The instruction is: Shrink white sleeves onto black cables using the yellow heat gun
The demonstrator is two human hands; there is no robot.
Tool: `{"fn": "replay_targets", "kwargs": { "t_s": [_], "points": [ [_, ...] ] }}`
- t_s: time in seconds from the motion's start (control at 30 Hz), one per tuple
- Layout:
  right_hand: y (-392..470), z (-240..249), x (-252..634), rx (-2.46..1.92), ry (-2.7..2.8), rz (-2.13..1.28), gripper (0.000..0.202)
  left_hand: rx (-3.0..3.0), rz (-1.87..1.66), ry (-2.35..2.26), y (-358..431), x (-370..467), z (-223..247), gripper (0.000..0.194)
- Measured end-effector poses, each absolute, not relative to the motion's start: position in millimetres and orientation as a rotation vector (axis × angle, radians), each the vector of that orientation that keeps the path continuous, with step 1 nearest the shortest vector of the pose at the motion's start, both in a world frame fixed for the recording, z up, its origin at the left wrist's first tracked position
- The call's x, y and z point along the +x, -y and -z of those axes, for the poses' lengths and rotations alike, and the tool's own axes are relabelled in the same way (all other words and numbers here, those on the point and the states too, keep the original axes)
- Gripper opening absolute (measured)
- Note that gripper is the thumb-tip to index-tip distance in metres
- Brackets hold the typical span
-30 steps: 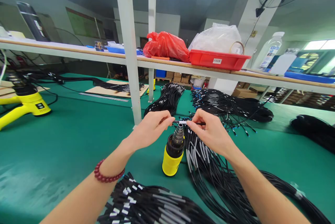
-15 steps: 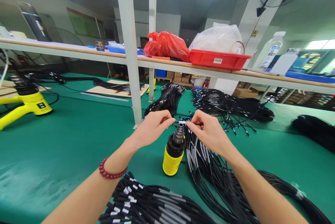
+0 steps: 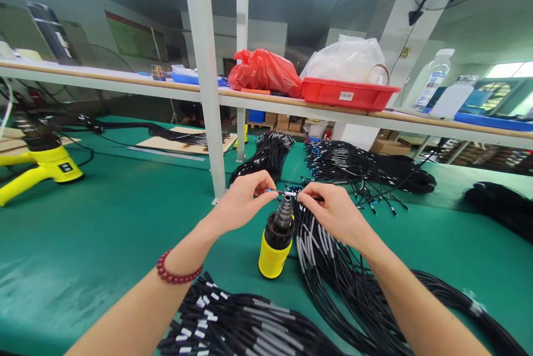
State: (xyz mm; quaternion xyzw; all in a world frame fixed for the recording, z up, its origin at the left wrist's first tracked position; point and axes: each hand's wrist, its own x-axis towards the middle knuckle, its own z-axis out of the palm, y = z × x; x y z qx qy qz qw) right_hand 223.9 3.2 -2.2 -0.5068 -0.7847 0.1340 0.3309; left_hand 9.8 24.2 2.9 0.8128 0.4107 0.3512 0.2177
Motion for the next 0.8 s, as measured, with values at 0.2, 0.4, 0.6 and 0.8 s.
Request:
{"fn": "replay_targets", "kwargs": {
  "t_s": [0.2, 0.4, 0.6, 0.8],
  "points": [
    [0.8, -3.6, 225.9, -1.258, 2.082, -0.355, 0.024, 2.289, -0.876, -1.238, -22.8, 9.7, -3.8, 0.043],
    [-0.3, -1.7, 226.3, -1.234, 2.075, -0.365, 0.022, 2.296, -0.883, -1.222, -23.1, 10.9, 1.0, 0.044],
    [-2.0, 0.0, 226.4, -1.242, 2.029, -0.397, 0.017, 2.192, -0.974, -1.169, -23.6, 10.4, 0.3, 0.025],
    [-0.6, -3.6, 225.5, -1.220, 2.088, -0.366, 0.025, 2.196, -0.942, -1.182, -21.7, 8.5, 0.0, 0.032]
  ]
}}
